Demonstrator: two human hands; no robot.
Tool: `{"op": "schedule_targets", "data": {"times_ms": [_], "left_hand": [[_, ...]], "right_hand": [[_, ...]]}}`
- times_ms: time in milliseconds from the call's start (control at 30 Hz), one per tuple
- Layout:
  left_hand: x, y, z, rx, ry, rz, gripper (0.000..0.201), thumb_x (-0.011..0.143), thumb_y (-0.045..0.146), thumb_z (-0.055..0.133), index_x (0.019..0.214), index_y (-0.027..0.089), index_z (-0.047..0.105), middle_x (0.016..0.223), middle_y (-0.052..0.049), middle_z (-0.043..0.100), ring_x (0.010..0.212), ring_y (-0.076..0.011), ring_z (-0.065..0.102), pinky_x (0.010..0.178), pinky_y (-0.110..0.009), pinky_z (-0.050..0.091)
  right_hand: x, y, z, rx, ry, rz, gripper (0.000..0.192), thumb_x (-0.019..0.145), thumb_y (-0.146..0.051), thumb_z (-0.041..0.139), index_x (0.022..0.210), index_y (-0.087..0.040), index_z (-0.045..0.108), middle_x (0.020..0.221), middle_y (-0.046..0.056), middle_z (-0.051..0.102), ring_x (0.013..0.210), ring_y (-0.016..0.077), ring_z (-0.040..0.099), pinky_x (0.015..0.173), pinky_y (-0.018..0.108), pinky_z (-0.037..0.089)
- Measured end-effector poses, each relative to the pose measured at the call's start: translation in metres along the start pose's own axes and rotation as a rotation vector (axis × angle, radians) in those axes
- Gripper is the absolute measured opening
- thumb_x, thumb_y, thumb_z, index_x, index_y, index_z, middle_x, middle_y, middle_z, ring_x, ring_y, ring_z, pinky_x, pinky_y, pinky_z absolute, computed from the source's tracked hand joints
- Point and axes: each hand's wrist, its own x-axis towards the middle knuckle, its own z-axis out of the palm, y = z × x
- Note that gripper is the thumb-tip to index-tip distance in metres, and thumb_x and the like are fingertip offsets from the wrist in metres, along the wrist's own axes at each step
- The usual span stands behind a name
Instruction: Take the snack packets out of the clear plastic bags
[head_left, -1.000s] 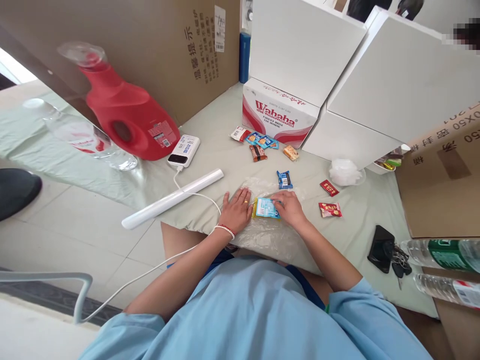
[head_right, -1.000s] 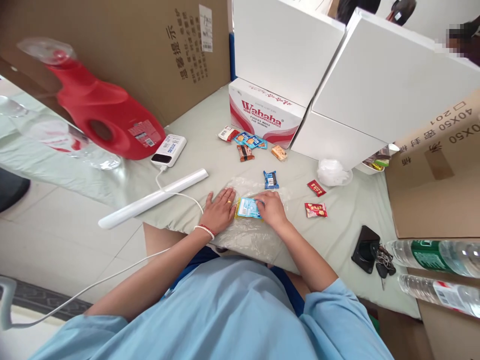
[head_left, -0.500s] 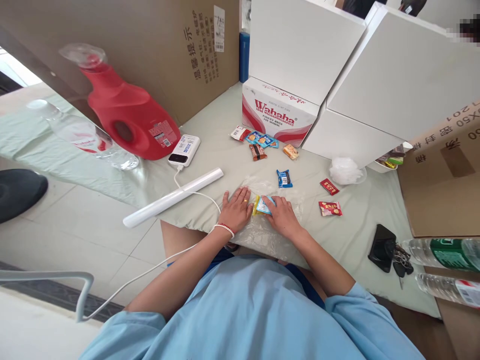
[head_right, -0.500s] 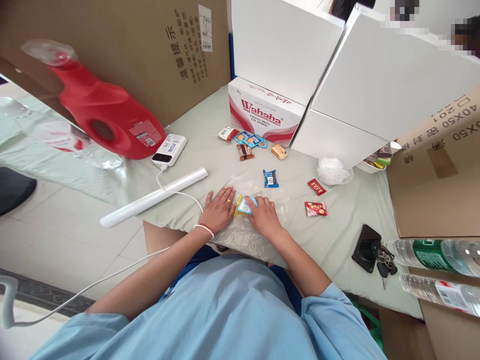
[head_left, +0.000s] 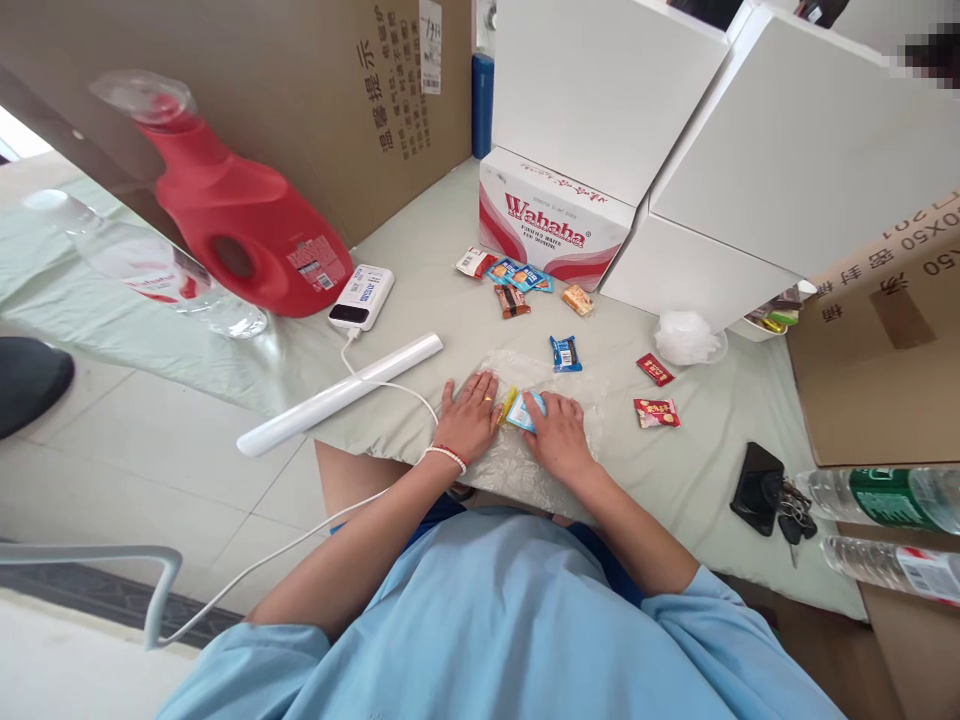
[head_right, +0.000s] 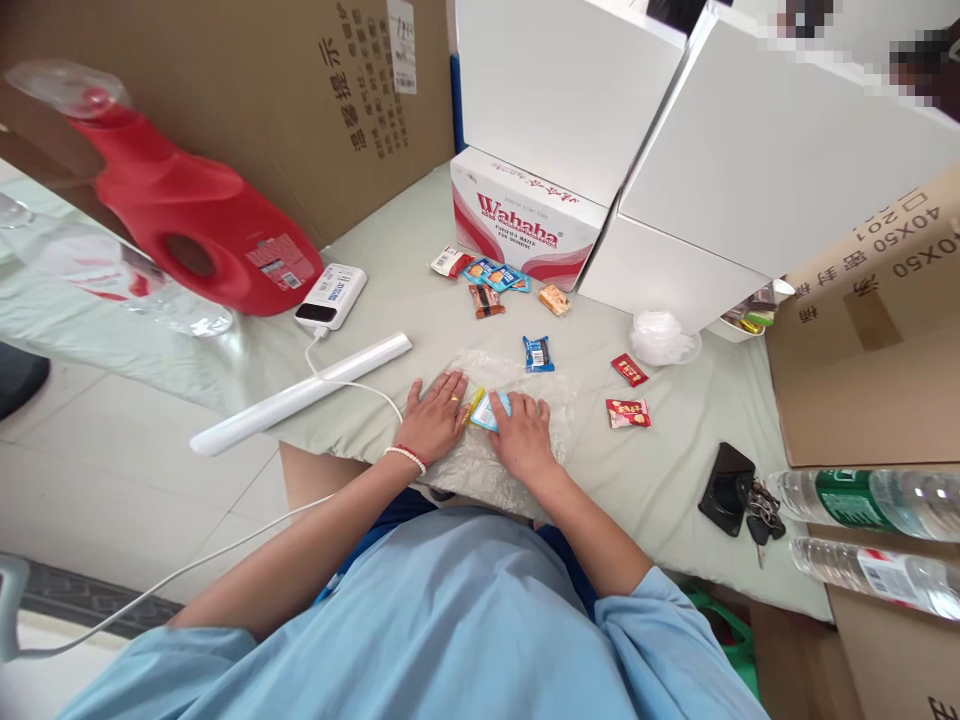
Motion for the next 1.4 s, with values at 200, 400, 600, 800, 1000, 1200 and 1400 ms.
{"op": "schedule_targets", "data": {"times_ms": [200, 400, 600, 800, 1000, 1200, 1400], "left_hand": [[0.0, -0.004, -0.002, -0.035, -0.012, -0.007, 0.058, 0.105, 0.038, 0.025, 0.158, 0.02, 0.041, 0.166, -0.012, 0.039, 0.155, -0.0269, 0.034, 0.128, -0.061, 0.012], [0.004, -0.013, -0.003, -0.116, -0.049, -0.046, 0.058, 0.106, 0.039, 0.024, 0.157, 0.019, 0.042, 0.165, -0.012, 0.041, 0.154, -0.026, 0.036, 0.127, -0.06, 0.019], [0.004, -0.015, -0.001, -0.119, -0.033, -0.031, 0.057, 0.105, 0.038, 0.026, 0.156, 0.018, 0.043, 0.164, -0.014, 0.042, 0.154, -0.0263, 0.036, 0.127, -0.06, 0.018], [0.014, -0.046, -0.009, -0.353, -0.015, -0.108, 0.059, 0.103, 0.043, 0.028, 0.15, 0.015, 0.049, 0.156, -0.012, 0.054, 0.146, -0.0239, 0.049, 0.123, -0.048, 0.037], [-0.005, -0.052, -0.051, -0.323, 0.026, 0.089, 0.048, 0.1, 0.041, 0.038, 0.133, 0.02, 0.066, 0.147, -0.006, 0.063, 0.15, -0.0238, 0.043, 0.126, -0.047, 0.033], [-0.052, -0.054, -0.07, -0.314, -0.288, 0.383, 0.07, 0.093, 0.056, 0.056, 0.155, 0.025, 0.043, 0.158, -0.011, 0.051, 0.149, -0.0269, 0.044, 0.129, -0.051, 0.024], [-0.069, -0.07, -0.056, -0.33, -0.293, 0.334, 0.03, 0.098, 0.039, 0.05, 0.117, 0.025, 0.068, 0.15, -0.01, 0.06, 0.141, -0.0254, 0.053, 0.128, -0.052, 0.025]], "right_hand": [[0.003, 0.008, 0.006, -0.015, -0.062, -0.088, 0.065, 0.102, -0.039, 0.052, 0.162, -0.023, 0.035, 0.15, 0.021, 0.05, 0.139, 0.0356, 0.042, 0.119, 0.064, 0.024], [0.007, 0.01, -0.006, -0.019, -0.117, -0.143, 0.063, 0.099, -0.03, 0.056, 0.16, -0.026, 0.038, 0.15, 0.018, 0.052, 0.141, 0.0343, 0.041, 0.12, 0.065, 0.023], [0.008, 0.0, 0.004, -0.023, -0.062, -0.116, 0.064, 0.099, -0.031, 0.057, 0.16, -0.025, 0.038, 0.154, 0.019, 0.048, 0.144, 0.0344, 0.039, 0.121, 0.067, 0.02], [0.01, 0.006, 0.003, -0.033, -0.121, -0.162, 0.067, 0.098, -0.031, 0.06, 0.161, -0.026, 0.036, 0.153, 0.019, 0.049, 0.144, 0.0343, 0.041, 0.122, 0.068, 0.018], [0.011, 0.009, -0.018, 0.049, -0.18, -0.169, 0.084, 0.095, -0.046, 0.067, 0.165, -0.025, 0.025, 0.167, 0.02, 0.031, 0.156, 0.037, 0.024, 0.121, 0.073, 0.012], [-0.042, 0.034, -0.047, 0.278, -0.063, -0.203, 0.084, 0.097, -0.058, 0.06, 0.166, -0.026, 0.024, 0.167, 0.016, 0.033, 0.156, 0.0297, 0.029, 0.126, 0.058, 0.025], [-0.127, 0.042, -0.003, 0.361, -0.076, -0.238, 0.065, 0.094, -0.049, 0.068, 0.151, -0.025, 0.05, 0.156, 0.017, 0.049, 0.147, 0.0323, 0.043, 0.122, 0.058, 0.037]]}}
